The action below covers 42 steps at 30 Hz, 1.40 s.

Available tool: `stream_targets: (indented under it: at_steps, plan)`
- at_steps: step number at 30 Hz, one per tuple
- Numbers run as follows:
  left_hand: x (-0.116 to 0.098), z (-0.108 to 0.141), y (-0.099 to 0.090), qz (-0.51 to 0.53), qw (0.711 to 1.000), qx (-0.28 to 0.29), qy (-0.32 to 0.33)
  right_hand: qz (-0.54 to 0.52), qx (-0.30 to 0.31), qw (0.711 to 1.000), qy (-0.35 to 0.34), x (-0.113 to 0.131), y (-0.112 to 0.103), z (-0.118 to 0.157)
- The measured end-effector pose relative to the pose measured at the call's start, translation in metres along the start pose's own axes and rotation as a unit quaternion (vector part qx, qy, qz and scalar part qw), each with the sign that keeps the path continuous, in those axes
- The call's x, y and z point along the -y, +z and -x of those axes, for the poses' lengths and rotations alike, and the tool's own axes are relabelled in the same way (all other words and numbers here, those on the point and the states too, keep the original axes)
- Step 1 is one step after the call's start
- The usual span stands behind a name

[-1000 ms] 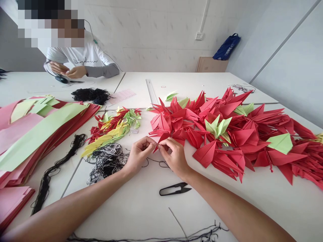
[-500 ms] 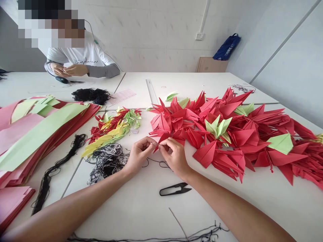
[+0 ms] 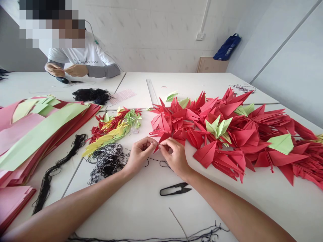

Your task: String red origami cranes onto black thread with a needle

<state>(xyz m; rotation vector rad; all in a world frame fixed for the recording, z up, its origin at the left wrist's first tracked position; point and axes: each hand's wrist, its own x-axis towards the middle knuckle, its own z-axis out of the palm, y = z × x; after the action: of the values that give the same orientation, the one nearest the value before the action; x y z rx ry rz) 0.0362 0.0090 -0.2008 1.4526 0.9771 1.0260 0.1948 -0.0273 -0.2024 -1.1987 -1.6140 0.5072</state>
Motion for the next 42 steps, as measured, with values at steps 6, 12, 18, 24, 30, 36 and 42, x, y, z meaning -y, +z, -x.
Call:
stream_targets:
  at_steps: [6, 12, 18, 24, 30, 36, 42]
  plan:
    - [-0.0004, 0.0002, 0.0003, 0.005, 1.000, -0.003, -0.004, 0.002, 0.003, 1.000, 0.002, -0.0009, 0.0002, 0.0006]
    - [0.0006, -0.0004, 0.0003, 0.005, 1.000, -0.002, -0.002, 0.001, 0.000, 1.000, -0.001, -0.0012, 0.0004, 0.0005]
    - [0.0004, -0.0003, 0.0004, 0.009, 1.000, -0.001, -0.005, 0.006, 0.002, 1.000, 0.004, -0.0019, 0.0002, 0.0008]
    - [-0.0014, -0.0001, 0.0005, 0.008, 1.000, 0.003, -0.014, -0.001, 0.000, 1.000, 0.011, -0.0022, 0.0006, 0.0006]
    - [-0.0006, -0.0002, 0.0003, 0.013, 1.000, 0.000, -0.012, -0.002, 0.004, 1.000, 0.016, -0.0026, 0.0009, -0.0003]
    - [0.0014, -0.0008, -0.0001, 0.007, 1.000, 0.000, -0.008, -0.003, 0.007, 1.000, 0.018, -0.0025, 0.0006, 0.0001]
    - [0.0008, -0.0007, -0.0004, 0.009, 1.000, 0.001, -0.007, 0.001, 0.010, 1.000, 0.015, -0.0038, 0.0009, 0.0003]
